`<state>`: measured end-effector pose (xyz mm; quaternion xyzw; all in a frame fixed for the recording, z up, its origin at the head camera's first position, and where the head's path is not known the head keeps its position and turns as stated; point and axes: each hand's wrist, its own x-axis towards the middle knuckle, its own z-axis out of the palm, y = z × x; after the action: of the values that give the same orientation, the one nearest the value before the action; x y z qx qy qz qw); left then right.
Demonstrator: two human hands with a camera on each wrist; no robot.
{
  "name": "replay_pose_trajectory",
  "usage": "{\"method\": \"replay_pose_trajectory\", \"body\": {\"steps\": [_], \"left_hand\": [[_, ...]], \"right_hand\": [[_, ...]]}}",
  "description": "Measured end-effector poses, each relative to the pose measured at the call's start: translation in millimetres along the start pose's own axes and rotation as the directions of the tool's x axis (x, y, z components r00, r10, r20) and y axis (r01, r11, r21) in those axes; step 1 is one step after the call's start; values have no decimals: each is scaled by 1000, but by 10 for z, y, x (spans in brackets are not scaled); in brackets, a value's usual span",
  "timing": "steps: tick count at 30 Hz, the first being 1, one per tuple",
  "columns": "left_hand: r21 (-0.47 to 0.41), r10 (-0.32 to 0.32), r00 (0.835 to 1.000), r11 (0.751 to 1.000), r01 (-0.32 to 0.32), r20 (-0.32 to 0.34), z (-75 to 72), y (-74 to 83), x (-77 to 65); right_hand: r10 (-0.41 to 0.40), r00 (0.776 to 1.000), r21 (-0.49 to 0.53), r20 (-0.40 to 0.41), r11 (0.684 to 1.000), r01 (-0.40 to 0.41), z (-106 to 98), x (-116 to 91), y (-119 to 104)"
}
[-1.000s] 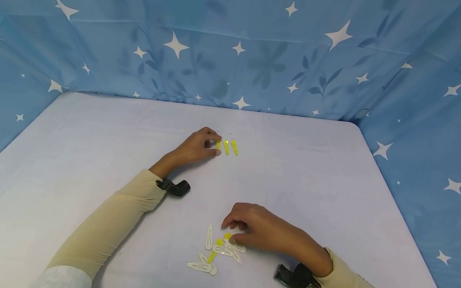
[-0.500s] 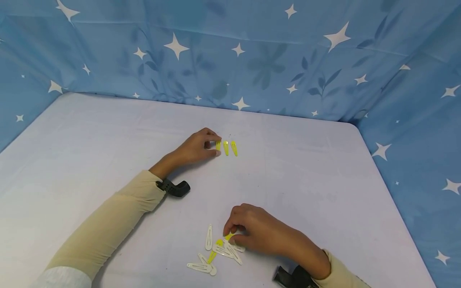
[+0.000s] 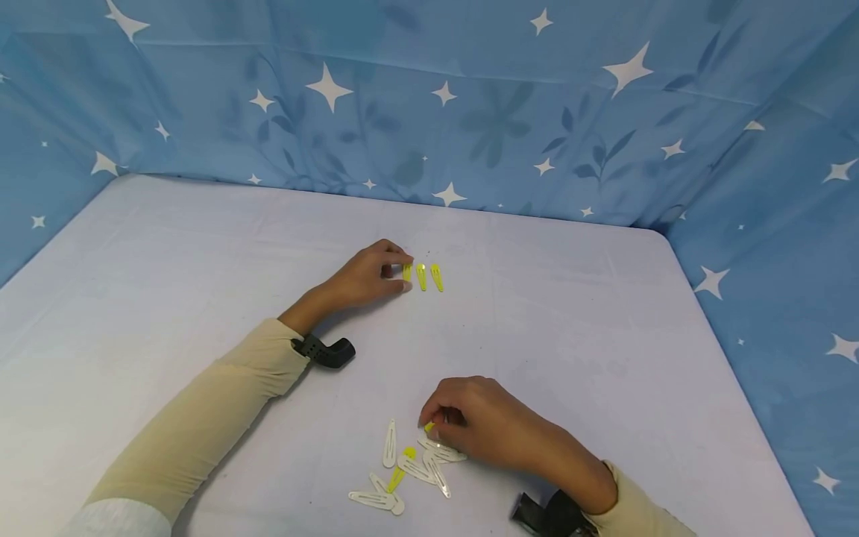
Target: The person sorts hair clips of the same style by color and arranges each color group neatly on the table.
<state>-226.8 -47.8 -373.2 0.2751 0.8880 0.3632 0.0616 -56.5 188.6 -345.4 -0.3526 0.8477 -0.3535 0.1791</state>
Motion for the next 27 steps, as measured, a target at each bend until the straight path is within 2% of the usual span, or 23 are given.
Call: {"method": "replay_pose_trajectory", "body": {"steps": [3,7,13,18,27], "left_hand": [[-2,-2,1000,1000,3,0,2,-1,1],[0,-6,1000,1000,6,0,6,-3,2],[4,-8,1000,1000,8,2,1,12,1],[4,-7,1000,1000,7,2,0,8,2],[-2,-5,1000,1000,5,-1,8,4,5]], "right_hand": [[10,1000,34,-5,999,-9,-21,13,12],[-19,1000,56,-7,998,20,-37,21,36],[-41,999,44,-21,998,42,-68,28,52],[-42,997,43,-70,998,45,-80,39,68],[12,990,45,-144,999,-5,-147,88,96]]}}
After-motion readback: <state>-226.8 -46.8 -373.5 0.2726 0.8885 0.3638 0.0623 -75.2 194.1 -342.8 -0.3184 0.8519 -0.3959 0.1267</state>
